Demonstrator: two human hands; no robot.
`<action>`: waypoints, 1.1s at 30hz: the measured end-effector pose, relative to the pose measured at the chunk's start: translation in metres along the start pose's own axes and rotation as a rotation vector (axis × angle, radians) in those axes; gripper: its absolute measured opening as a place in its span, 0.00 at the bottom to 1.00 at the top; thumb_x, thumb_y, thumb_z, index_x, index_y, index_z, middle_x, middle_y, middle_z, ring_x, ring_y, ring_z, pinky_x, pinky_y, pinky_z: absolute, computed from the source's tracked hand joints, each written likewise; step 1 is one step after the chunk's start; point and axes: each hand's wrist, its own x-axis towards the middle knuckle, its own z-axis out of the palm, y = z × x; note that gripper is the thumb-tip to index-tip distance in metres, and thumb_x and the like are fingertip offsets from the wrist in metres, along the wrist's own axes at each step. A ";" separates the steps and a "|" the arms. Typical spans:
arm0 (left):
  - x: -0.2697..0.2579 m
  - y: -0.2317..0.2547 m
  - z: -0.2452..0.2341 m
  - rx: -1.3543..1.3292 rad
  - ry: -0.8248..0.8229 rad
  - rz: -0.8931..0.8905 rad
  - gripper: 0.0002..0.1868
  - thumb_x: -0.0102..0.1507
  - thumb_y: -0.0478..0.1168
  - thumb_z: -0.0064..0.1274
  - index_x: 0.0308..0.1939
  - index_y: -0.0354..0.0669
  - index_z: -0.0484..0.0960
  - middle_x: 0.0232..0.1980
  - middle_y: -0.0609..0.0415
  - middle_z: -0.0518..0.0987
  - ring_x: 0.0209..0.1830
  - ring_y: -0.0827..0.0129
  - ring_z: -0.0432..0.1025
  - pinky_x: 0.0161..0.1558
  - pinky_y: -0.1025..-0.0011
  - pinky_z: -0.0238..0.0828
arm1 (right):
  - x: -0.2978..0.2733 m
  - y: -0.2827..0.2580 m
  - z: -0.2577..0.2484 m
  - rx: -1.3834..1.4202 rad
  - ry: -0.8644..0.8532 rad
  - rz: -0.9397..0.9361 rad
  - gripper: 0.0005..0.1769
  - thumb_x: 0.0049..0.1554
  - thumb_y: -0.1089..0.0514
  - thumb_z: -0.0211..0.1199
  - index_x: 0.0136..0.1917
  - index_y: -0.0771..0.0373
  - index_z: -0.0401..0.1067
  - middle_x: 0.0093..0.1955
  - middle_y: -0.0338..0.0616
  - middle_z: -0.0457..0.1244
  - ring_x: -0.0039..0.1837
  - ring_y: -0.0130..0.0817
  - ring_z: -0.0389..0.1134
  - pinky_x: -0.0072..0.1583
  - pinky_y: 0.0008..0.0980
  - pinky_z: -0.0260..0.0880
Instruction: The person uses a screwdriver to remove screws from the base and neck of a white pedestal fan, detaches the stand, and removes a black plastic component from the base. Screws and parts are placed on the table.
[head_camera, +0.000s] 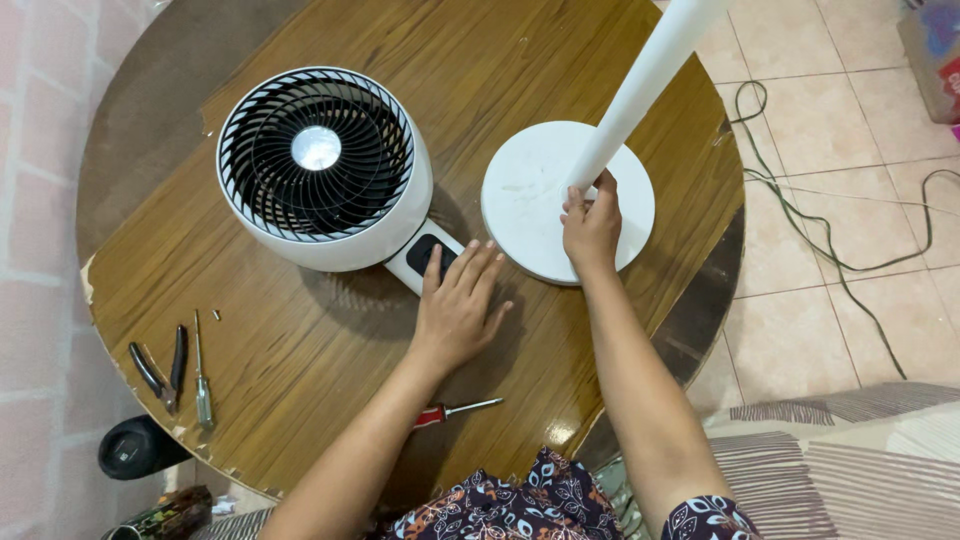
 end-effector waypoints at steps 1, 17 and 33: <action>-0.001 -0.001 0.002 0.005 0.009 0.005 0.32 0.62 0.51 0.59 0.67 0.41 0.73 0.72 0.49 0.70 0.76 0.59 0.60 0.76 0.43 0.41 | -0.003 0.000 -0.001 0.003 -0.005 -0.026 0.33 0.63 0.60 0.59 0.77 0.64 0.53 0.62 0.51 0.65 0.51 0.34 0.74 0.46 0.31 0.79; -0.004 -0.001 0.006 0.056 0.077 0.024 0.22 0.60 0.43 0.58 0.58 0.43 0.80 0.63 0.54 0.77 0.72 0.62 0.65 0.76 0.46 0.43 | -0.094 0.009 -0.005 -0.864 -0.109 -0.264 0.25 0.57 0.46 0.65 0.67 0.48 0.73 0.76 0.46 0.56 0.78 0.56 0.51 0.72 0.78 0.42; -0.012 0.000 0.005 0.055 0.121 0.027 0.17 0.62 0.41 0.56 0.54 0.43 0.82 0.62 0.56 0.78 0.71 0.63 0.66 0.77 0.45 0.44 | -0.001 0.053 0.006 -0.866 -0.078 -0.198 0.29 0.62 0.47 0.59 0.75 0.49 0.65 0.82 0.45 0.47 0.82 0.58 0.43 0.74 0.72 0.35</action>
